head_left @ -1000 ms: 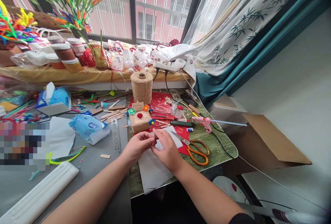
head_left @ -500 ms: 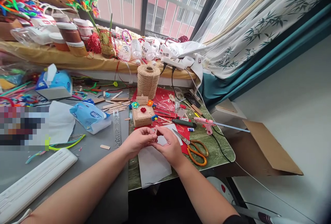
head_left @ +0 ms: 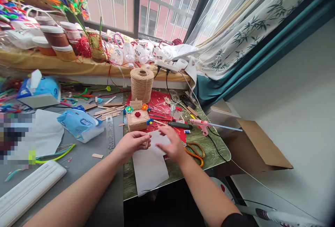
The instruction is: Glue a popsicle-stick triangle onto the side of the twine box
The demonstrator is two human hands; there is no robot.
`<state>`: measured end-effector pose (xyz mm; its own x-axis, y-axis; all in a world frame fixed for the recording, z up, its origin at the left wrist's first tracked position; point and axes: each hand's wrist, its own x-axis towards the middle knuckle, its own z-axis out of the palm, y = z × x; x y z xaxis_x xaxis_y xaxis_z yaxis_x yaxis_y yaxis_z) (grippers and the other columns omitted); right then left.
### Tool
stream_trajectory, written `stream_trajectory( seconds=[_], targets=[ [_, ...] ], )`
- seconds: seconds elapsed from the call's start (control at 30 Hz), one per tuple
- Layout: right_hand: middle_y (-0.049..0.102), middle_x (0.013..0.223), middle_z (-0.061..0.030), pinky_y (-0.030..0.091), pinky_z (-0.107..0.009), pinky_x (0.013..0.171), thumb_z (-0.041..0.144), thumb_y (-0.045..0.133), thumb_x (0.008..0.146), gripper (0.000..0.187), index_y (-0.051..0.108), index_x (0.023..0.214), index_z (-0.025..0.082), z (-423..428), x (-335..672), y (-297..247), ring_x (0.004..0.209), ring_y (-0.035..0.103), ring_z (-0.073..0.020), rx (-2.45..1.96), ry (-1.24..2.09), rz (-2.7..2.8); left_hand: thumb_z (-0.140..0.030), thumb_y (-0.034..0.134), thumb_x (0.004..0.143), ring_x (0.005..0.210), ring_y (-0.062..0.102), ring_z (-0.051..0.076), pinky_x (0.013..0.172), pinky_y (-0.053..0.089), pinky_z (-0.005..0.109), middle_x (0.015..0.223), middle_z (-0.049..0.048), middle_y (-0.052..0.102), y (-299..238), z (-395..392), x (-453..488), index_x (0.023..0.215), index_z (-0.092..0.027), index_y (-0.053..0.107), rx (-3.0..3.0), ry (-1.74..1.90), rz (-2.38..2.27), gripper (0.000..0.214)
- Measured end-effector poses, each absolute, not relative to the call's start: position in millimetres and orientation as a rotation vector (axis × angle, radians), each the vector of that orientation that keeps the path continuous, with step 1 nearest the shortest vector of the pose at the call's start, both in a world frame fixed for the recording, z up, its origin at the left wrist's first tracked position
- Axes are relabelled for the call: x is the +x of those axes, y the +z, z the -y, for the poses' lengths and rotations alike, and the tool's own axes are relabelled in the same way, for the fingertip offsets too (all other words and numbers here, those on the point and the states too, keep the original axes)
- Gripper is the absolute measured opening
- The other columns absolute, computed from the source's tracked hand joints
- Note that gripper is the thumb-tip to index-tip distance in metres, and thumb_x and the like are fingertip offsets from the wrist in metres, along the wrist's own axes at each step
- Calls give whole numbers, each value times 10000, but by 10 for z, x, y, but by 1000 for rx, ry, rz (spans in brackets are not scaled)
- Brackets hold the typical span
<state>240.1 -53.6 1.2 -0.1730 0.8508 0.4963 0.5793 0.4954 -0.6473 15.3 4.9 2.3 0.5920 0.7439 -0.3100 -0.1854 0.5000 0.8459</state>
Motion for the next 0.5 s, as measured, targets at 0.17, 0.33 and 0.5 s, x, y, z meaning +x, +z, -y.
stream_trajectory(
  seconds=[0.17,0.33,0.5],
  targets=[
    [704,1039,-127,494,-401,982,160,515,1021,270,752,1151,170,-9,2825,4,1036,623,-254,-1706,94,2163,-401,928,714,770,725,157,779,601,289,878,71,760,18,-83,140,958,-145,776,753,705,-756,385],
    [697,921,-115,486,-386,904,151,652,934,148,782,867,168,-240,2802,-113,943,604,-254,-1656,148,2262,-365,958,670,743,746,171,777,618,309,864,62,761,69,-58,141,967,-140,767,707,761,-727,419],
    [723,1044,-112,488,-422,971,143,582,978,175,753,986,179,4,2731,1,1036,624,-255,-1576,152,2077,-356,961,666,794,762,196,802,616,331,915,66,766,53,-68,153,938,-141,754,699,815,-684,404]
  ],
)
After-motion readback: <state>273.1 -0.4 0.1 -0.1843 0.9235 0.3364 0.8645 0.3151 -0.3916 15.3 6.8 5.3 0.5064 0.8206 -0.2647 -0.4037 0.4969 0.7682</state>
